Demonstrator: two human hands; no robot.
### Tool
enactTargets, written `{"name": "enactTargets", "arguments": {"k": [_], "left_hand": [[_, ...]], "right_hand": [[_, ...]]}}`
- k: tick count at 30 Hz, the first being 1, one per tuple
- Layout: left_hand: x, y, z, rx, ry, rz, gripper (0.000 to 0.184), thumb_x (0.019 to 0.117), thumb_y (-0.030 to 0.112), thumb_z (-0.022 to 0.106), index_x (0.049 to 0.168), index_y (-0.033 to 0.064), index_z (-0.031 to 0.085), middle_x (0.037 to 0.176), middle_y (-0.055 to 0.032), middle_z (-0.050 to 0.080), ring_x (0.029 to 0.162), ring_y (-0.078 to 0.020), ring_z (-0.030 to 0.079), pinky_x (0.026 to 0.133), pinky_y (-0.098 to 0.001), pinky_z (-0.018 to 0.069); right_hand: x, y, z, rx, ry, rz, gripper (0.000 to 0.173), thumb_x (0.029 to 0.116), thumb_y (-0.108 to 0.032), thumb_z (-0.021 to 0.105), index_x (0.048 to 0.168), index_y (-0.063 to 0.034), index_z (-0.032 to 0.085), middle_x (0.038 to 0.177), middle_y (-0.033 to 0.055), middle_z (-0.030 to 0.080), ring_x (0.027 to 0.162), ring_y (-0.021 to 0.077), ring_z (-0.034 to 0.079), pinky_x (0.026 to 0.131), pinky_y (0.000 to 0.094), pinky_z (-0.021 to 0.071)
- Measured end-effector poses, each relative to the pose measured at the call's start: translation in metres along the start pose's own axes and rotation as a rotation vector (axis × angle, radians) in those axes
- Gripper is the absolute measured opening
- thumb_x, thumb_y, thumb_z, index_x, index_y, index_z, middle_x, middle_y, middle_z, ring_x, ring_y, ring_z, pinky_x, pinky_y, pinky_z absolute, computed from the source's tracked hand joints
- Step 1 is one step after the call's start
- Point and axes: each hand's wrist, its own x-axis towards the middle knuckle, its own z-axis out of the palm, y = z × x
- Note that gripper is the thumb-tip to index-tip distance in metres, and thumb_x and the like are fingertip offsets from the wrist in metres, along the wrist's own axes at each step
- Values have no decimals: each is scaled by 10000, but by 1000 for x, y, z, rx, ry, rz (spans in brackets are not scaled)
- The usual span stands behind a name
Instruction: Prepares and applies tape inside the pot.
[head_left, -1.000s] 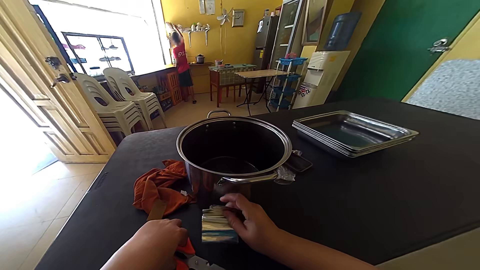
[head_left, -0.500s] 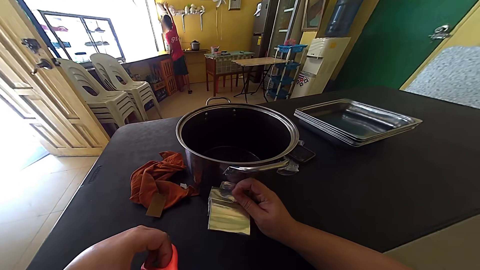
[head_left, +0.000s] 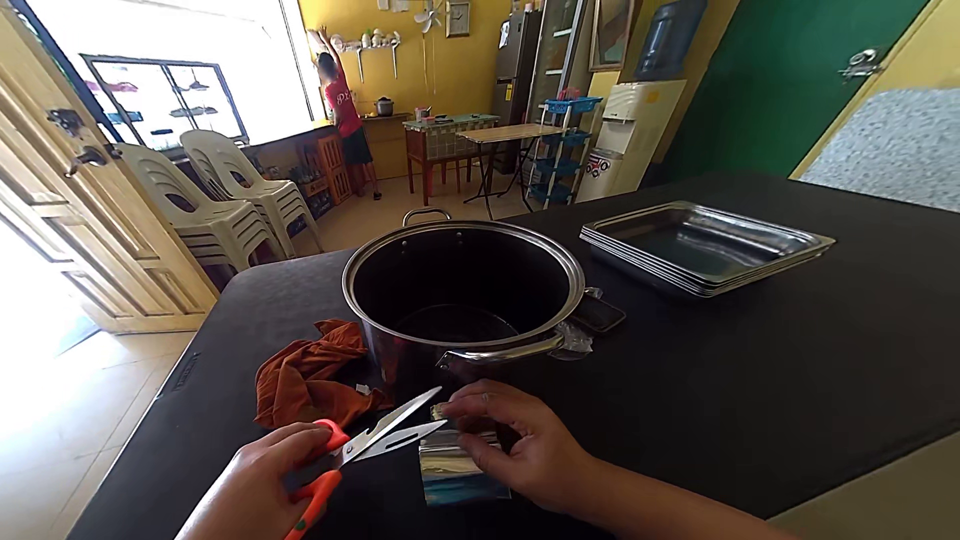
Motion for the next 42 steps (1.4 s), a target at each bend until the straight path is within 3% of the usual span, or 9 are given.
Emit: {"name": "enactTargets", "arguments": {"k": [3,10,18,27,42], "left_hand": [[0,-5,4,84,35,64,305,717,219,709,996,118,783,1004,-29,763,864,-122,729,724,-299,611],[-2,-11,3,163,68,66,279,741,286,679,964,155,785,950,20,752,819,-75,716,685,-269,605],[-2,-8,3,189,23,79,289,666,269,690,913,148,778,862,35,724,741,-60,692,622,-242,582],[-1,-4,7,181,-11,63,279,662,253,683,903,146,774,849,42,714,728,-46,684,615,-231,577],[0,0,8,163,-7,85,243,657,248,684,856,142,775,823,45,720,711,-32,677,608,-207,562]], "right_hand": [[1,-4,-5,-35,-1,12,260,922,-31,702,1182,-26,714,1214,71,684,1004,131,715,847,289,641],[5,-8,-10,-76,-17,21,334,868,-18,734,1195,-74,701,1199,31,653,1002,126,707,807,301,661],[7,-10,-10,-109,-50,10,345,825,4,742,1164,-49,712,1196,33,641,1020,114,695,796,281,662],[8,-11,-7,-106,-82,-18,356,803,36,745,1155,-4,715,1192,48,642,1021,105,691,803,263,657],[7,-9,-5,-129,-107,-55,335,808,28,739,1138,-25,723,1189,37,646,994,92,691,790,257,655]]}}
